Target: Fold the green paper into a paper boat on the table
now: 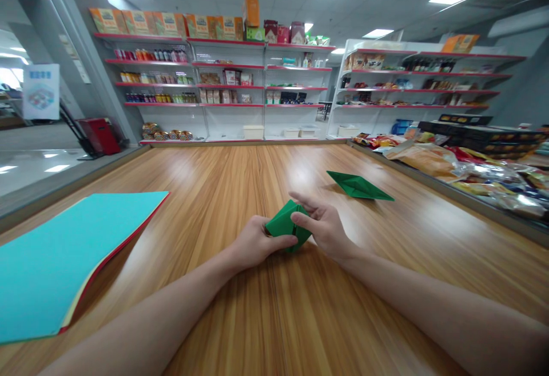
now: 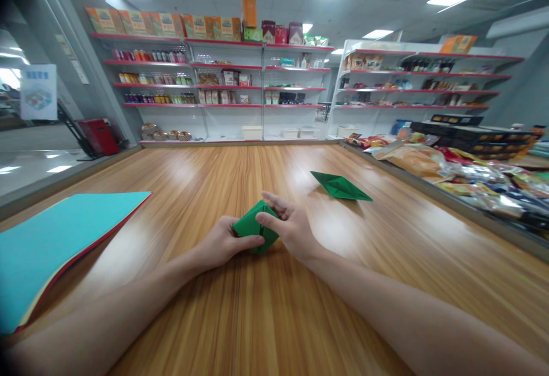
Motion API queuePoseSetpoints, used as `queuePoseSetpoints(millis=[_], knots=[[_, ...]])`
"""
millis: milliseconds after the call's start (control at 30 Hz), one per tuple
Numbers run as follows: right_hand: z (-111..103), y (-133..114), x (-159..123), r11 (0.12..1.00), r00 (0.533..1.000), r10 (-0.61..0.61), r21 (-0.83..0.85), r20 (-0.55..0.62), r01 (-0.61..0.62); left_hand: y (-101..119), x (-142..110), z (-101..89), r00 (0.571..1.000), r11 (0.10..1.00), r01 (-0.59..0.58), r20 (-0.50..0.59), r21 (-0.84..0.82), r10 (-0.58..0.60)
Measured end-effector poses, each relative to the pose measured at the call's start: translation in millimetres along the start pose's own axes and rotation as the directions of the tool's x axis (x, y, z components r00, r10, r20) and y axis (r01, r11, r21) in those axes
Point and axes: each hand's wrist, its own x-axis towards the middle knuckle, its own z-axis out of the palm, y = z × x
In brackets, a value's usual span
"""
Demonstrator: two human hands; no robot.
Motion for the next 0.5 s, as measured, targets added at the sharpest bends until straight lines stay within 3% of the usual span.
queuePoseSetpoints(millis=[167,500], knots=[[-3.4,5.1,2.4,0.992,0.994,0.079,0.092,0.08,-0.086,1.3,2.9,1.0,0.998,0.998,0.05,-0.041,0.024,-0.049],[5.8,-4.6,3.1,0.994,0.995,0.094,0.057,-0.045,-0.091,4.8,6.2,7.8,0.985,0.954,0.161,-0.018,-0.254,-0.171]])
